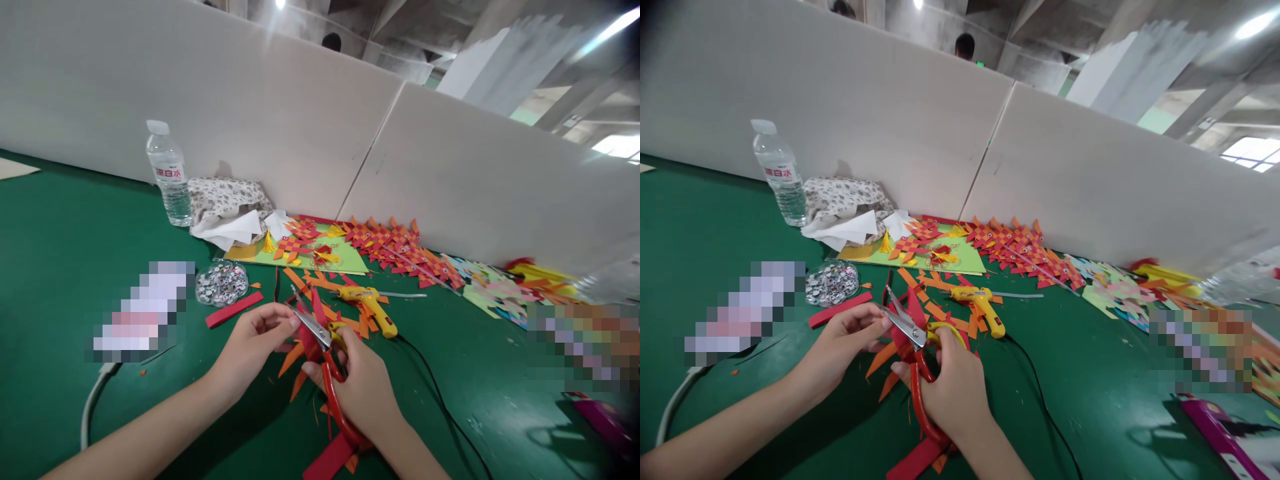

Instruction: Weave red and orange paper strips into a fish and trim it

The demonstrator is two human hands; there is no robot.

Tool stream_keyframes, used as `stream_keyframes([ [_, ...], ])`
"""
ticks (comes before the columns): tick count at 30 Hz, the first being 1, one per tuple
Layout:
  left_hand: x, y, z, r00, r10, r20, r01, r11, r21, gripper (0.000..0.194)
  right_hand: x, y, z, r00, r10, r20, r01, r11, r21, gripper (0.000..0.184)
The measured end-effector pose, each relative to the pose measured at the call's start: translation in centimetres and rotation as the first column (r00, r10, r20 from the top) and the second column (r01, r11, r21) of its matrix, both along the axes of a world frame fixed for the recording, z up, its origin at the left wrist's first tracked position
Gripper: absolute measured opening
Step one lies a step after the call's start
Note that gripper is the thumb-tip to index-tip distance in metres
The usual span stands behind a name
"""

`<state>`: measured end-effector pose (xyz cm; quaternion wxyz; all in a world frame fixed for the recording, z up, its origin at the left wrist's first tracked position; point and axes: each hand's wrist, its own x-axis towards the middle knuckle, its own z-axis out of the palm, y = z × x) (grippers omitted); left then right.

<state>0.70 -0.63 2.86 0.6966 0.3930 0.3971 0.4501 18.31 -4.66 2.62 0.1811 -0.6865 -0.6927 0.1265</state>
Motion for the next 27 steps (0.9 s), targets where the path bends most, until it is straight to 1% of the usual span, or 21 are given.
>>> stream_keyframes([
  [5,0.06,0.01,-0.11,0.999,0.032,0.023,-0.032,0.999,0.008,0.019,0.13,-0.13,-0.03,1.0,0.017,-0.009,-0.017,1.0,0.021,0.041],
  [9,0.03,0.16,-0.32,0.998,0.044,0.036,-0.045,0.999,0.026,0.019,0.2,-0.17,-0.19,0.997,0.043,-0.06,-0.044,0.999,-0.009,0.037],
  [16,0.03,0.13,-0.21,0.998,-0.035,0.047,0.033,0.998,0.044,0.017,0.27,-0.12,0.11,0.993,0.059,-0.105,-0.067,0.995,-0.071,0.039],
  [27,-0.15,0.27,-0.49,0.99,-0.093,0.11,0.088,0.995,0.055,0.016,0.28,-0.28,0.11,0.988,0.083,-0.128,-0.097,0.989,-0.109,0.038],
])
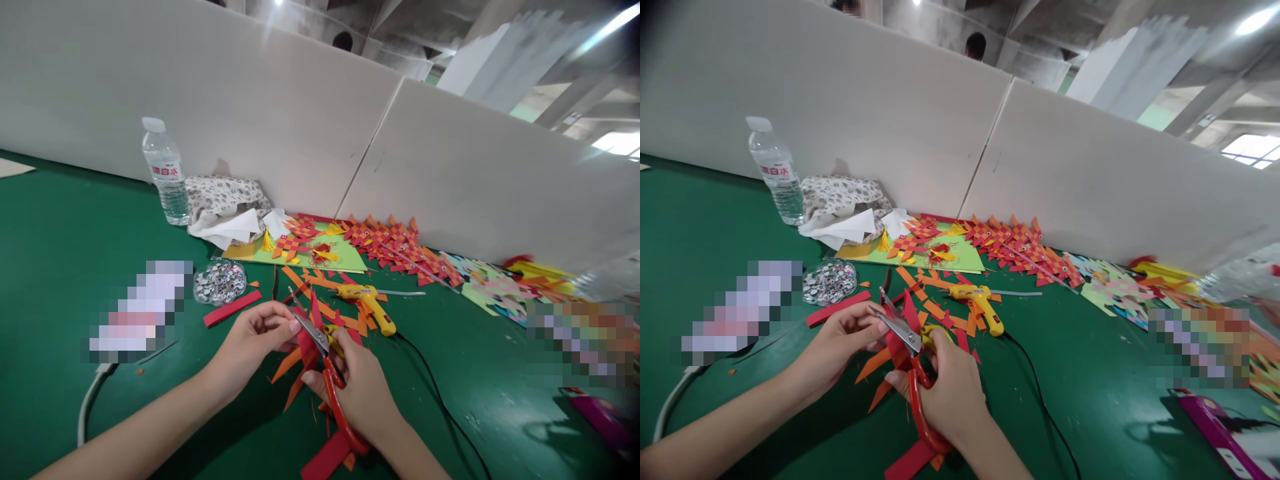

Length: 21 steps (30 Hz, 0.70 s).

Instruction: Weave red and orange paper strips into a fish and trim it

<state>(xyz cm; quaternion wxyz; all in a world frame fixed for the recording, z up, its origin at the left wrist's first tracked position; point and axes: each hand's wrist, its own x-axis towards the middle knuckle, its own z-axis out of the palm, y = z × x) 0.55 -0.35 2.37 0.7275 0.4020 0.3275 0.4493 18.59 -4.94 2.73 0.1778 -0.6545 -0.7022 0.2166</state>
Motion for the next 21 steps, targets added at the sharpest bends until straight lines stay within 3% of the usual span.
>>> stream_keyframes([
  [21,0.1,-0.07,0.5,1.0,0.015,-0.001,-0.015,0.999,-0.049,0.019,-0.23,-0.03,-0.05,0.999,-0.044,0.016,0.041,0.993,0.113,0.037],
])
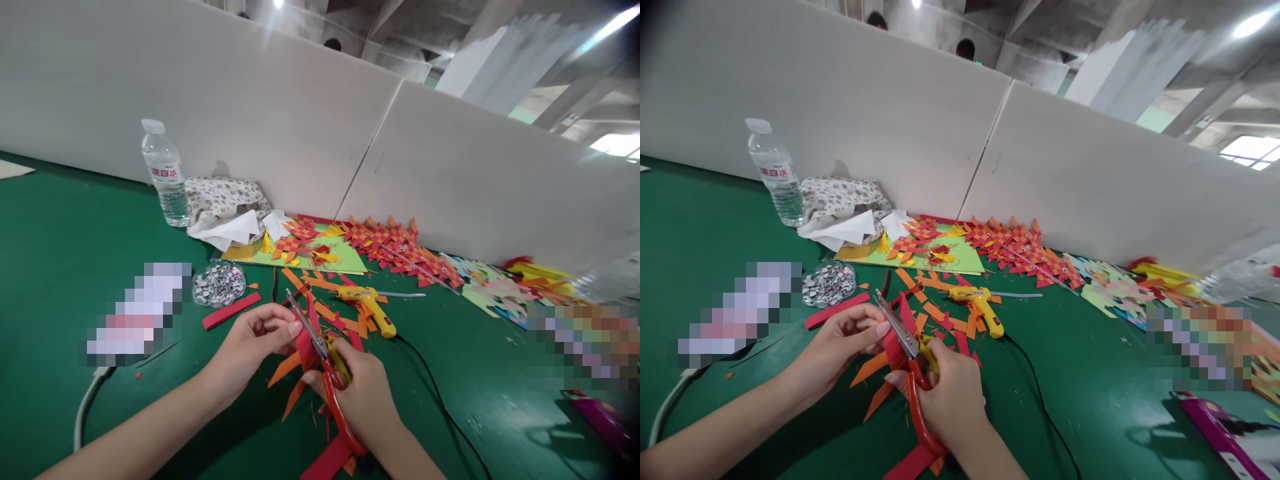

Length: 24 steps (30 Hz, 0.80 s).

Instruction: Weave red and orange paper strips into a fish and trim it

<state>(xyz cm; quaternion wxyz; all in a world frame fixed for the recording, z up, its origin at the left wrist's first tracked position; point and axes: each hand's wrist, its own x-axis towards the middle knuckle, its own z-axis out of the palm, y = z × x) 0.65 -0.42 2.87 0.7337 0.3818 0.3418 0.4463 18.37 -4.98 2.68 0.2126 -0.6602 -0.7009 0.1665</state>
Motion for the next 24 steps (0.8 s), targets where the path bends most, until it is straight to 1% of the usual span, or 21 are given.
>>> stream_keyframes([
  [3,0.0,0.0,0.0,1.0,-0.004,-0.019,0.004,1.0,0.005,0.019,0.1,0.0,0.0,0.996,-0.014,-0.092,0.015,1.0,0.014,0.039],
  [6,0.0,0.1,0.1,0.999,0.024,-0.048,-0.025,1.0,-0.002,0.019,0.5,0.1,0.0,0.95,-0.046,-0.308,0.062,0.997,0.043,0.039],
  [9,-0.1,0.3,0.2,0.993,0.071,-0.093,-0.073,0.997,-0.013,0.019,0.9,0.3,0.0,0.835,-0.1,-0.542,0.137,0.99,0.028,0.035],
  [11,-0.2,0.3,0.3,0.991,0.089,-0.103,-0.091,0.996,-0.02,0.02,1.0,0.4,0.1,0.728,-0.137,-0.672,0.195,0.981,0.012,0.033],
  [13,-0.3,0.4,0.3,0.994,0.085,-0.073,-0.088,0.995,-0.041,0.021,1.0,0.6,0.2,0.624,-0.151,-0.767,0.237,0.972,0.001,0.032],
  [15,-0.4,0.3,0.3,0.998,0.064,-0.018,-0.065,0.995,-0.08,0.023,1.0,0.8,0.2,0.549,-0.143,-0.823,0.243,0.97,-0.007,0.032],
  [18,-0.3,0.2,0.2,0.999,0.033,0.034,-0.028,0.99,-0.14,0.023,1.0,1.1,0.0,0.488,-0.157,-0.859,0.221,0.974,-0.053,0.034],
  [22,-0.2,0.1,0.2,0.998,0.004,0.058,0.007,0.983,-0.185,0.025,1.1,1.1,-0.4,0.497,-0.209,-0.842,0.175,0.975,-0.138,0.036],
  [24,-0.1,0.0,0.3,0.998,0.005,0.056,0.005,0.983,-0.184,0.027,1.0,1.1,-0.5,0.471,-0.192,-0.861,0.143,0.98,-0.14,0.036],
])
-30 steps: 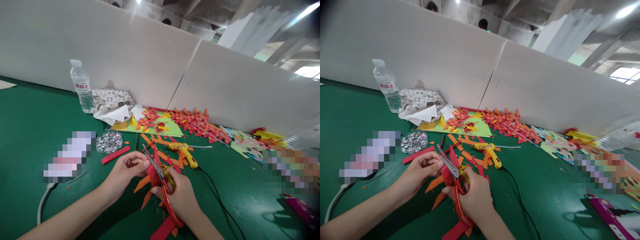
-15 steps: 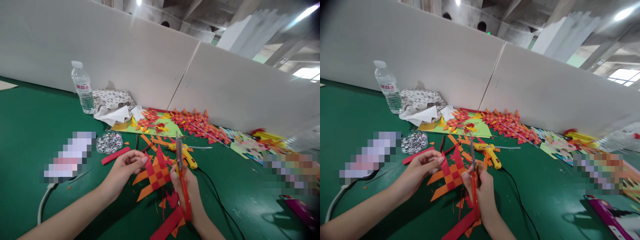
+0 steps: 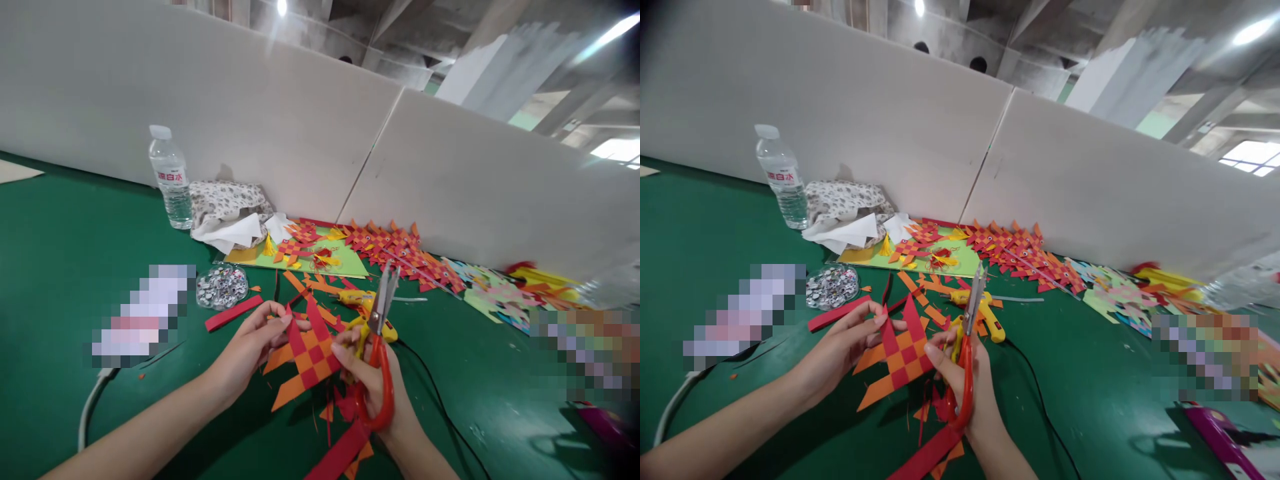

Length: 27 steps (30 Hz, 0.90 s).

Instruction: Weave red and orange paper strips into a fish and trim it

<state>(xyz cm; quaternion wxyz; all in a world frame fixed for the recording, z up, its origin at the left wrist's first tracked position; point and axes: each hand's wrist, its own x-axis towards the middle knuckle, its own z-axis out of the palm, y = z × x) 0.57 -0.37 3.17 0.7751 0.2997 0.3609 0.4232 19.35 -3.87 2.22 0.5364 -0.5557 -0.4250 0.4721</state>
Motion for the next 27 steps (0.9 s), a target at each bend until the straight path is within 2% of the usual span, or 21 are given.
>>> stream_keyframes([
  [3,0.3,0.0,0.1,0.997,0.017,-0.074,-0.012,0.998,0.064,0.034,-0.5,-0.2,0.2,0.999,0.026,-0.046,-0.025,0.999,0.026,0.037],
  [5,0.5,0.0,0.0,0.986,-0.014,-0.168,0.029,0.996,0.088,0.04,-0.9,-0.3,0.4,0.999,0.046,-0.024,-0.045,0.999,0.021,0.036],
  [9,0.6,0.2,-0.4,0.96,-0.075,-0.268,0.106,0.989,0.102,0.03,-1.0,0.0,0.5,0.998,0.066,0.019,-0.066,0.998,-0.024,0.035],
  [12,0.1,0.7,-0.8,0.978,0.029,-0.207,-0.008,0.995,0.101,0.028,0.3,0.7,1.0,0.997,0.08,-0.022,-0.08,0.997,0.005,0.033],
  [14,-0.3,1.1,-1.0,0.983,0.101,-0.154,-0.093,0.994,0.061,0.029,1.4,0.7,1.8,0.98,0.191,-0.063,-0.192,0.981,-0.01,0.031],
  [16,-0.7,1.5,-1.1,0.984,0.135,-0.115,-0.134,0.991,0.01,0.03,2.4,-0.1,2.6,0.932,0.342,-0.116,-0.352,0.933,-0.076,0.035],
  [18,-0.9,1.7,-0.9,0.982,0.168,-0.087,-0.171,0.985,-0.029,0.031,2.8,-1.9,3.0,0.86,0.482,-0.169,-0.505,0.852,-0.137,0.041],
  [20,-0.9,1.8,-0.6,0.976,0.202,-0.078,-0.206,0.977,-0.049,0.033,2.9,-3.9,2.8,0.791,0.59,-0.163,-0.612,0.767,-0.195,0.048],
  [22,-0.9,1.8,-0.5,0.972,0.221,-0.086,-0.226,0.972,-0.063,0.034,2.8,-5.4,2.0,0.747,0.646,-0.159,-0.665,0.715,-0.217,0.05],
  [24,-0.9,1.8,-0.4,0.97,0.227,-0.088,-0.234,0.97,-0.069,0.034,2.6,-5.6,1.0,0.759,0.619,-0.203,-0.652,0.722,-0.233,0.055],
  [26,-0.9,1.8,-0.4,0.97,0.229,-0.081,-0.235,0.97,-0.065,0.034,2.5,-4.4,0.0,0.784,0.577,-0.229,-0.617,0.765,-0.186,0.057],
  [27,-0.9,1.9,-0.4,0.97,0.229,-0.081,-0.234,0.97,-0.064,0.035,2.5,-3.4,-0.3,0.813,0.532,-0.235,-0.569,0.812,-0.132,0.055],
])
